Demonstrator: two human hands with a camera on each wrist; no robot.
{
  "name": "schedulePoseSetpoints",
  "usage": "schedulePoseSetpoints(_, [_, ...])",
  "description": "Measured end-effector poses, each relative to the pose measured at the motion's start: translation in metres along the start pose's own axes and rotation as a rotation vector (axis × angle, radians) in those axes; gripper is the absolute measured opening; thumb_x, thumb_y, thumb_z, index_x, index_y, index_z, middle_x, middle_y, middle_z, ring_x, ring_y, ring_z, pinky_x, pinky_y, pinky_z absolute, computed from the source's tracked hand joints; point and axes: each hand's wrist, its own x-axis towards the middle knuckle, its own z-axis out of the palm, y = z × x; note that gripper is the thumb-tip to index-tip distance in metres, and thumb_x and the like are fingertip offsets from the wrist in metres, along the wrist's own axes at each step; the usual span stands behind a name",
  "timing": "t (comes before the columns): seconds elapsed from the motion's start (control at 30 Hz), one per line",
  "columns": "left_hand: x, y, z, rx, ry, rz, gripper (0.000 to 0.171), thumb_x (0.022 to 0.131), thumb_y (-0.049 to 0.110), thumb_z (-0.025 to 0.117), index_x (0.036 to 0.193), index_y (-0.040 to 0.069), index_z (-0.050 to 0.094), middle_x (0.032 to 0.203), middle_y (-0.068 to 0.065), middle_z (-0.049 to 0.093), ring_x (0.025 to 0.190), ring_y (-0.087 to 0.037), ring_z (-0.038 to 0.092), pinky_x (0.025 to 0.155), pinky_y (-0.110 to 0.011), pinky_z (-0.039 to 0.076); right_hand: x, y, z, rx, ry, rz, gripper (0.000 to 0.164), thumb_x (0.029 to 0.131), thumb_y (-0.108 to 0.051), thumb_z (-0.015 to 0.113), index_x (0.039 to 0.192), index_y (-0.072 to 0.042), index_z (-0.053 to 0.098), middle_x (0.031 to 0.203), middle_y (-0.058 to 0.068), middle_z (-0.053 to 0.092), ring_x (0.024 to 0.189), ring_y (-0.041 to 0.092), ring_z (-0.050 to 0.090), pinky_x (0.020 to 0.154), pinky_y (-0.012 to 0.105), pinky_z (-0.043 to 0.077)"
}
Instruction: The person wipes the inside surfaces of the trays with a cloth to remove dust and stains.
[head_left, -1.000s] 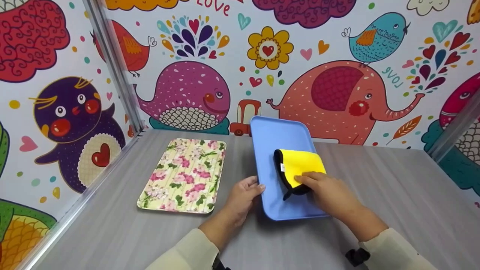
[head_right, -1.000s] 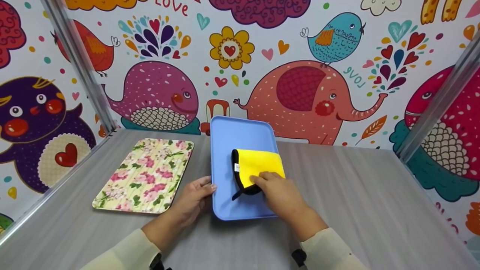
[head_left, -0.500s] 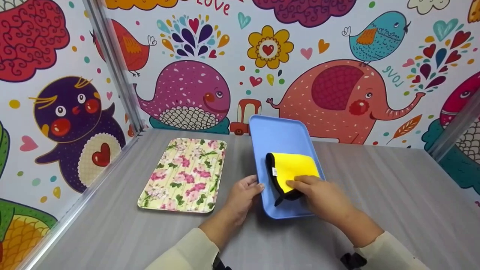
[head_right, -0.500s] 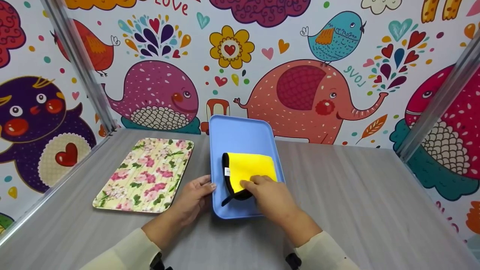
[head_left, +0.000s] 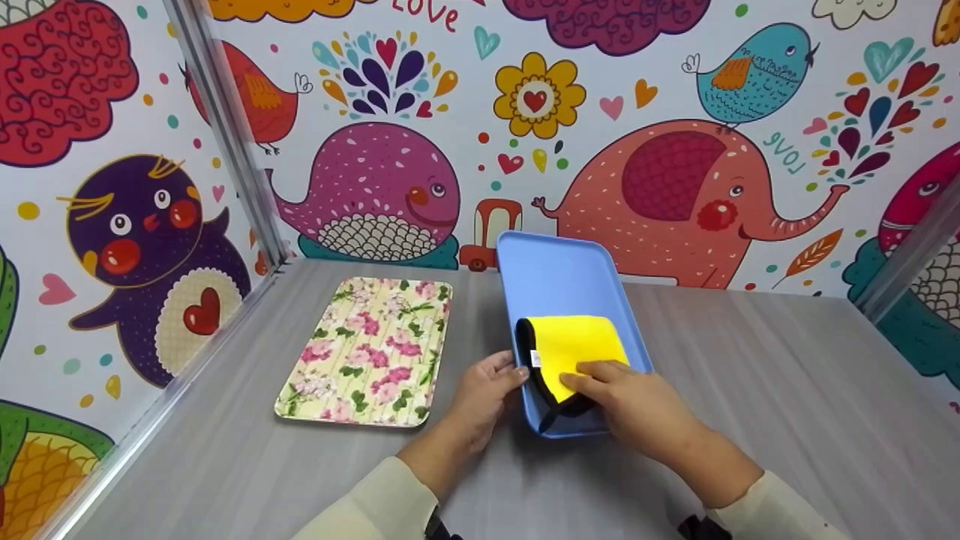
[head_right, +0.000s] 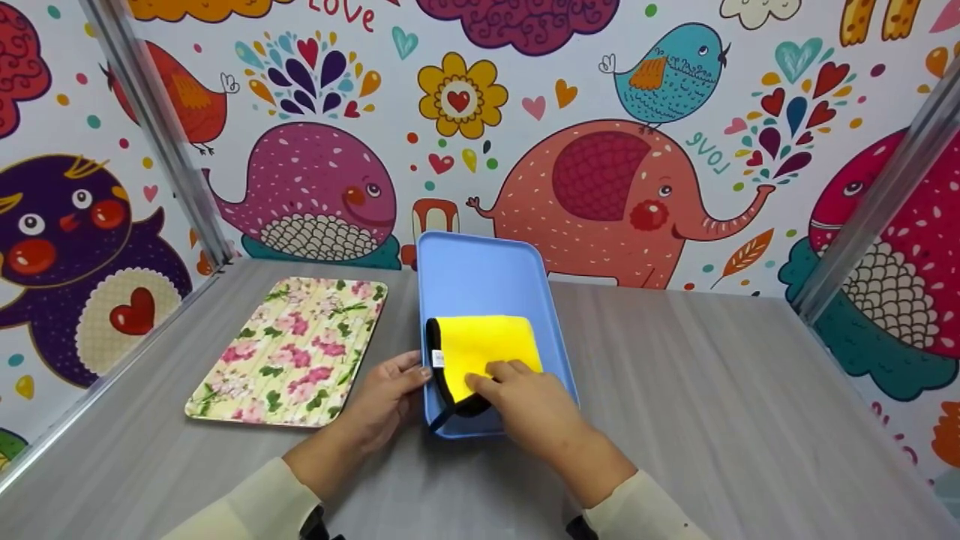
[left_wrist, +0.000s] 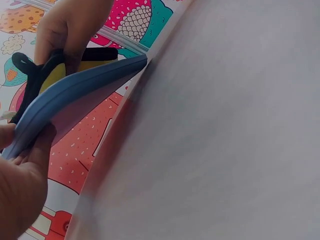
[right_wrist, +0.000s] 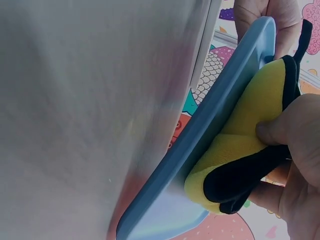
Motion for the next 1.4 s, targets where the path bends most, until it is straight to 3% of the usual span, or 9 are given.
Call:
schedulePoseSetpoints(0.47, [0.002,-0.002,0.0,0.026,0.033,0.013,0.046,0.098,0.005,0.062,0.138,-0.015,0.054,0.133,-0.027,0.067,0.107,-0.015,0.07,0.104,-0.036,0.055,-0.01,0.021,0.004,0.02,-0.021,-0.103,0.059,0.083,-0.001,0.083,0.132,-0.031,0.071,0.129,0.005,0.071,0.109,0.028,0.072,0.086,0.048,0.063])
schedulePoseSetpoints(1.0, [0.002,-0.003,0.001,-0.012,0.018,0.018,0.047,0.099,0.003,0.061,0.14,-0.017,0.05,0.131,-0.029,0.067,0.105,-0.017,0.07,0.098,-0.035,0.057,-0.018,0.043,0.002,0.004,-0.058,0.037,0.055,0.086,0.005,0.077,0.131,-0.026,0.073,0.13,0.006,0.07,0.113,0.03,0.07,0.091,0.052,0.061])
schedulePoseSetpoints(1.4, [-0.001,-0.001,0.001,-0.012,0.007,0.03,0.047,0.101,0.005,0.059,0.142,-0.017,0.049,0.133,-0.029,0.067,0.11,-0.02,0.07,0.099,-0.037,0.058,-0.018,0.041,-0.004,0.065,-0.111,0.13,0.05,0.088,0.005,0.074,0.131,-0.022,0.073,0.129,0.008,0.07,0.113,0.032,0.068,0.095,0.051,0.059])
